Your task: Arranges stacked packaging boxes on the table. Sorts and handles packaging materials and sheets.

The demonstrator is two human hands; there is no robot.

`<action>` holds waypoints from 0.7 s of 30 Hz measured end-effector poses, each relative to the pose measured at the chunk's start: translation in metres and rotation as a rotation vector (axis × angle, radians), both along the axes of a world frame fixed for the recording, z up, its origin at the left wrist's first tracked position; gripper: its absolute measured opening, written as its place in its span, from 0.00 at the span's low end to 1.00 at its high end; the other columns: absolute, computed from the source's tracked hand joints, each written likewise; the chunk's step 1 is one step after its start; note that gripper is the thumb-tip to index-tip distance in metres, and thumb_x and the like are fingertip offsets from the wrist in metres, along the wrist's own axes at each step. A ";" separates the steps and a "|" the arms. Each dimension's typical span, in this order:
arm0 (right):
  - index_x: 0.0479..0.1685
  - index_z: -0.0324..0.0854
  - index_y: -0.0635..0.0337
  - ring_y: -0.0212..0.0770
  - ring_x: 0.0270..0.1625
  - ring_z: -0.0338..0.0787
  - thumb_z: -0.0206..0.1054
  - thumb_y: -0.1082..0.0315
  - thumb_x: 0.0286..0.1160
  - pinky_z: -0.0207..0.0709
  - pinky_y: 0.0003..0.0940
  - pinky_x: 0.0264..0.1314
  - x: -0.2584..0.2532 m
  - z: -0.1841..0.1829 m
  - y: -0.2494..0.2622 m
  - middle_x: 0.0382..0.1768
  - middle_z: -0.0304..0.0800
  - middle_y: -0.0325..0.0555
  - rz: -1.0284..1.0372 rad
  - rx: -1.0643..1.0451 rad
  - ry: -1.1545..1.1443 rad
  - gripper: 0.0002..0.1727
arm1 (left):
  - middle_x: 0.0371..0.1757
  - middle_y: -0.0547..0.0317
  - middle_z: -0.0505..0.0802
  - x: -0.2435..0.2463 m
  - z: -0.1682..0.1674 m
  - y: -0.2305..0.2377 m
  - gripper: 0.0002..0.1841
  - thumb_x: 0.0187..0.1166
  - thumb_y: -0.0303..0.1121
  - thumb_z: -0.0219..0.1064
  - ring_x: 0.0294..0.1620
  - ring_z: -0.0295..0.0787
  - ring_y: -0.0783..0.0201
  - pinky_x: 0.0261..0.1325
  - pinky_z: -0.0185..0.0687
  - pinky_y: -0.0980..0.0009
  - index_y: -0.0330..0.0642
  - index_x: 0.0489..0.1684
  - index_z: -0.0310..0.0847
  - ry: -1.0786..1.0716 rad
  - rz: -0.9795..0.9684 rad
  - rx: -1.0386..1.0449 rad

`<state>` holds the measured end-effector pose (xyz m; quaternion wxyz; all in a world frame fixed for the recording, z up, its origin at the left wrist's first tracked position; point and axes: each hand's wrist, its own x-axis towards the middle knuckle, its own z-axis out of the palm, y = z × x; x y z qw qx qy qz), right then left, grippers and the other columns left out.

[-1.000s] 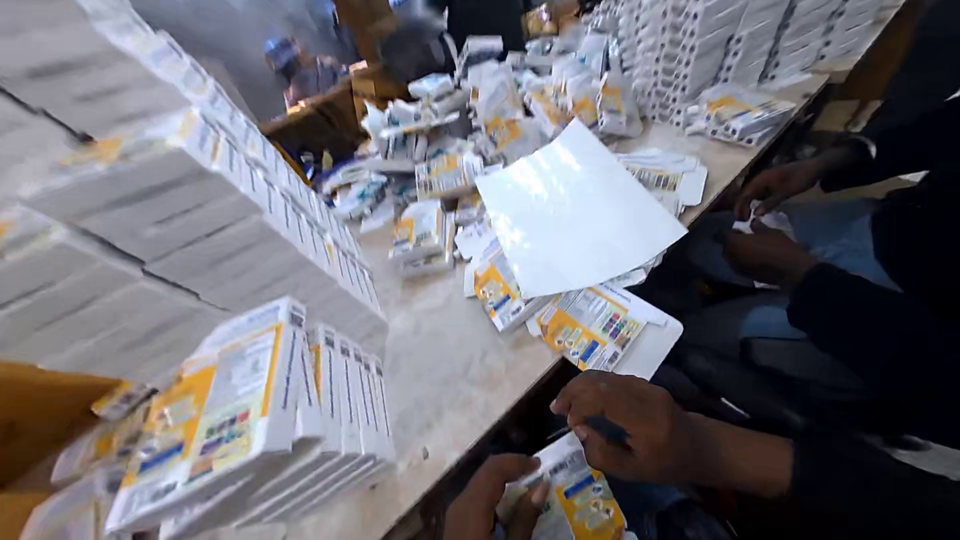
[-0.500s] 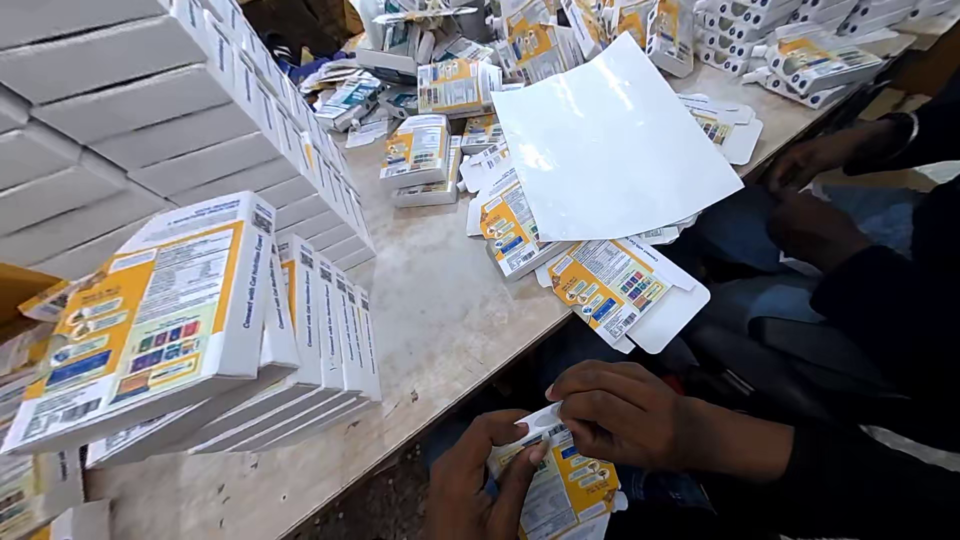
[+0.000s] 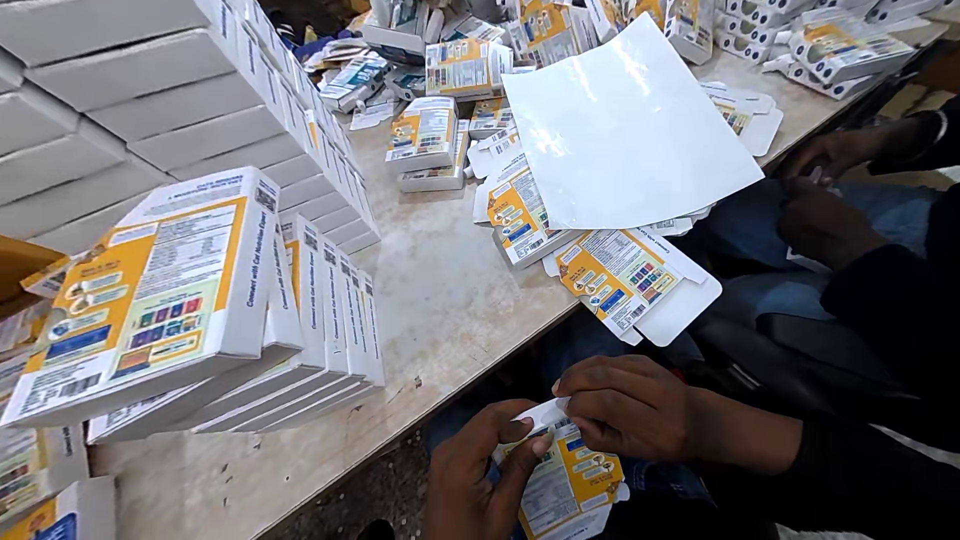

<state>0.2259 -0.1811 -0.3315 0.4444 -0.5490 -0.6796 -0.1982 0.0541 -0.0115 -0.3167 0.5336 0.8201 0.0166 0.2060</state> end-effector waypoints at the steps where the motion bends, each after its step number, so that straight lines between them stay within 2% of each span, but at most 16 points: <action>1: 0.37 0.81 0.64 0.41 0.52 0.94 0.65 0.74 0.80 0.89 0.30 0.56 0.000 0.000 0.000 0.42 0.92 0.49 0.002 -0.003 -0.001 0.04 | 0.56 0.54 0.95 0.000 0.000 0.000 0.08 0.81 0.35 0.72 0.49 0.95 0.67 0.46 0.93 0.76 0.40 0.47 0.85 0.000 -0.003 -0.001; 10: 0.38 0.82 0.63 0.42 0.53 0.94 0.64 0.73 0.82 0.89 0.31 0.57 0.004 0.006 -0.002 0.43 0.93 0.50 0.038 -0.053 -0.036 0.05 | 0.56 0.53 0.95 -0.001 0.000 0.001 0.07 0.81 0.34 0.72 0.49 0.96 0.66 0.47 0.94 0.75 0.39 0.46 0.85 0.000 -0.008 -0.021; 21: 0.40 0.84 0.63 0.41 0.56 0.93 0.64 0.71 0.83 0.88 0.30 0.59 0.009 0.007 -0.005 0.48 0.93 0.51 0.100 -0.124 0.037 0.06 | 0.57 0.52 0.95 -0.001 0.003 0.000 0.08 0.80 0.34 0.72 0.49 0.95 0.66 0.48 0.94 0.74 0.39 0.46 0.86 0.012 -0.008 -0.019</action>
